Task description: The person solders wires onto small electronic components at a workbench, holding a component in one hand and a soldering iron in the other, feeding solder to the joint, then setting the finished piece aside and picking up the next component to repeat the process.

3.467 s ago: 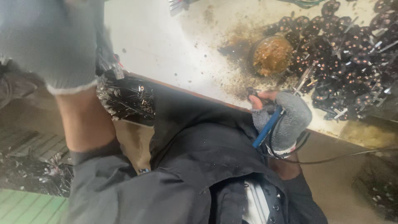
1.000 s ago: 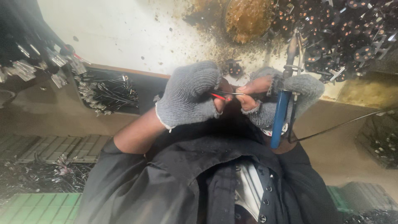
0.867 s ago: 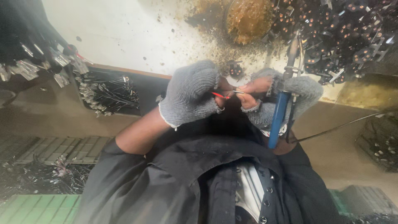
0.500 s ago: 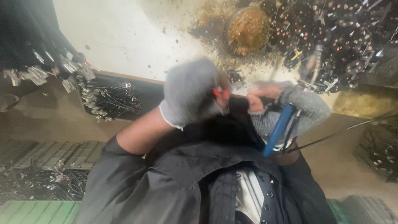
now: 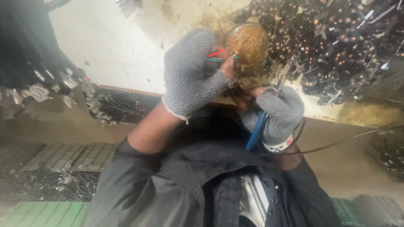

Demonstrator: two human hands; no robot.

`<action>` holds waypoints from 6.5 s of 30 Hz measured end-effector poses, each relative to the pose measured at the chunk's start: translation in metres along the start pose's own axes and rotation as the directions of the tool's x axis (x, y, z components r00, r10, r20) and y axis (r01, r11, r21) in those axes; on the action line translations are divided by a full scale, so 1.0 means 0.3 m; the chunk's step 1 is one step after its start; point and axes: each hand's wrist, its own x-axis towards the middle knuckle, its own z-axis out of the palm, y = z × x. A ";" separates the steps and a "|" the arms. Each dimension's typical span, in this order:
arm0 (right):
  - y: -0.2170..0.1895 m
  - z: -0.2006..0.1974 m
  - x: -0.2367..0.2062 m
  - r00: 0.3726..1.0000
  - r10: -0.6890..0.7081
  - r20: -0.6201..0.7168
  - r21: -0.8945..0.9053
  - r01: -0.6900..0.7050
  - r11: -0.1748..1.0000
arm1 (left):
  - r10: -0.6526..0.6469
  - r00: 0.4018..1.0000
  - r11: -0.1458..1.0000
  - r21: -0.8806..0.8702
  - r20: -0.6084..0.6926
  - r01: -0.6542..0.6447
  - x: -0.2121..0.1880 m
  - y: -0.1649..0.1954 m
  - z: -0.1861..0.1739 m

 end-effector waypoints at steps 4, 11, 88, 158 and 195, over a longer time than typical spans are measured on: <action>-0.003 0.018 0.006 0.998 -0.016 0.067 -0.075 0.021 0.997 | 0.057 0.998 0.996 0.064 -0.036 -0.055 -0.001 -0.019 0.024; -0.016 0.041 -0.004 0.968 -0.216 0.130 -0.481 0.252 0.840 | 0.077 0.997 0.997 -0.003 0.016 -0.077 -0.007 0.005 -0.012; -0.047 -0.102 -0.023 0.499 -0.178 0.848 -0.529 0.811 -0.248 | 0.058 0.950 0.982 0.153 0.306 -0.109 -0.120 0.053 -0.016; 0.027 -0.123 -0.051 0.897 -0.189 0.399 -0.697 0.431 0.573 | -0.093 0.900 0.966 -0.182 0.426 0.186 -0.129 0.087 -0.084; -0.049 0.026 -0.047 0.628 -0.539 0.561 -0.637 0.744 0.202 | 0.085 0.996 0.995 0.052 -0.004 -0.084 0.029 0.044 -0.112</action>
